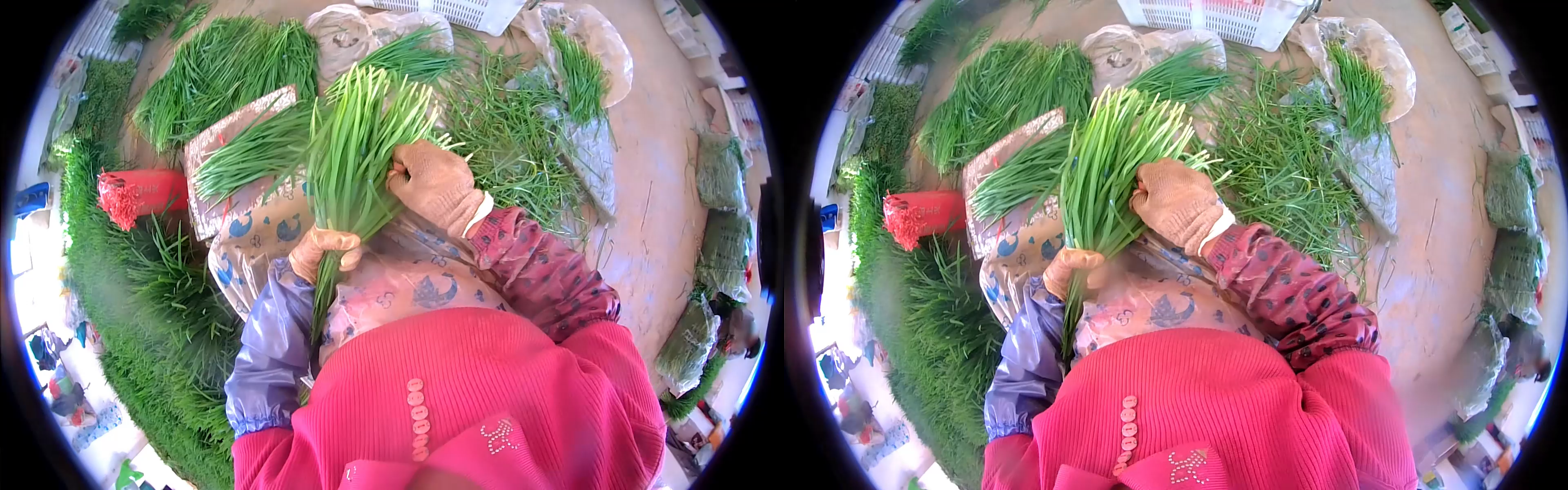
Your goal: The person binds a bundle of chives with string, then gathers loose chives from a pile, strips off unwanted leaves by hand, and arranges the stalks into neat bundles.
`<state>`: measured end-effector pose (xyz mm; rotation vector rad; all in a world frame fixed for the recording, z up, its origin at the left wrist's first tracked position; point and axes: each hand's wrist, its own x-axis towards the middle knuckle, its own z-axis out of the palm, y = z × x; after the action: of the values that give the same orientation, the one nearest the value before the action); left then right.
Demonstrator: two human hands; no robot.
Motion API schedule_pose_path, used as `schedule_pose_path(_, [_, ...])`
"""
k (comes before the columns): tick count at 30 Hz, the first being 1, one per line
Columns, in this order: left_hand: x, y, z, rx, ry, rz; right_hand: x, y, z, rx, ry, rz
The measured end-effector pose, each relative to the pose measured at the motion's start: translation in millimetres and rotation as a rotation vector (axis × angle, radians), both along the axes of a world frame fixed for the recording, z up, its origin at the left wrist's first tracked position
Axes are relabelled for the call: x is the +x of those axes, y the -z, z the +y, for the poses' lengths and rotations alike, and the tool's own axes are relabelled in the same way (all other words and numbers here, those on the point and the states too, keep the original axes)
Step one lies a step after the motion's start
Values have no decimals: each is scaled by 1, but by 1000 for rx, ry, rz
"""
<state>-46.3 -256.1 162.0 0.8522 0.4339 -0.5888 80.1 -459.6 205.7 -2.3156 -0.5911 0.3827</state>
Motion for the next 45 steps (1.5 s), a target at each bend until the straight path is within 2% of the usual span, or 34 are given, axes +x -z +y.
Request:
schedule_pose_path(3, [2, -6, -3, -123, -38, 27, 6, -6, -5, 40, 25, -108])
schedule_pose_path(5, [5, -10, -4, -93, -84, 29, 20, -29, -23, 57, -61, 590])
schedule_pose_path(6, [5, -11, -2, -42, -74, 68, 23, -28, -35, 51, -61, 584])
schedule_pose_path(8, [7, -17, -6, 7, -99, 75, 26, -22, -64, 375, -566, 999])
schedule_pose_path(9, [10, -19, -6, 59, -117, 77, 24, -28, -75, 791, -772, 1095])
schedule_pose_path(12, [10, -15, -3, -17, -107, 59, 31, -33, -97, 1336, -1007, 1051])
schedule_pose_path(13, [11, -16, -3, -14, -105, 57, 31, -29, -113, 1529, -594, 865])
schedule_pose_path(15, [10, -19, -2, -69, -100, 44, 48, -49, -140, 1428, 26, 980])
schedule_pose_path(17, [10, -10, 2, -46, -38, 47, 68, -25, -135, 625, 310, 463])
schedule_pose_path(18, [12, -8, 3, -23, 24, 53, 70, -23, -125, 625, 311, 459])
schedule_pose_path(20, [11, -15, 0, -26, 28, 42, 60, -17, -85, 377, 110, 192])
schedule_pose_path(21, [11, -19, -2, -28, 27, 18, 56, -15, -64, 380, 111, 202])
schedule_pose_path(24, [7, -23, -2, -44, -5, -27, 47, -2, -33, 552, -74, -76])
schedule_pose_path(26, [0, -17, 2, -25, -74, 27, 47, 17, -32, 59, -225, -140])
schedule_pose_path(27, [-2, -12, 3, -20, -147, 80, 45, 21, -36, 58, -229, -139])
schedule_pose_path(29, [-4, -4, 5, -43, -158, 59, 30, 25, -46, 170, -109, -6])
schedule_pose_path(30, [-5, -1, 6, -62, -165, 34, 25, 28, -50, 320, -24, -6])
schedule_pose_path(31, [-6, 0, 5, -67, -168, 42, 21, 28, -53, 314, -26, 2])
schedule_pose_path(33, [-3, -1, 6, 8, -94, 48, 15, 25, -58, 312, 12, -129])
schedule_pose_path(38, [0, -17, -7, -51, -141, -27, 11, 32, -68, 403, -95, -77])
schedule_pose_path(40, [1, -17, -9, -38, -134, -50, 9, 19, -64, 469, 68, 168])
schedule_pose_path(41, [0, -14, -8, -61, -115, -66, 12, 20, -64, 465, 74, 167])
schedule_pose_path(43, [0, -10, -7, -86, -91, -88, 26, 25, -62, 610, 177, 572])
schedule_pose_path(44, [-1, -10, -7, -96, -87, -103, 30, 17, -59, 719, 251, 658])
schedule_pose_path(45, [-1, -9, -5, -105, -83, -117, 34, 15, -58, 722, 249, 656])
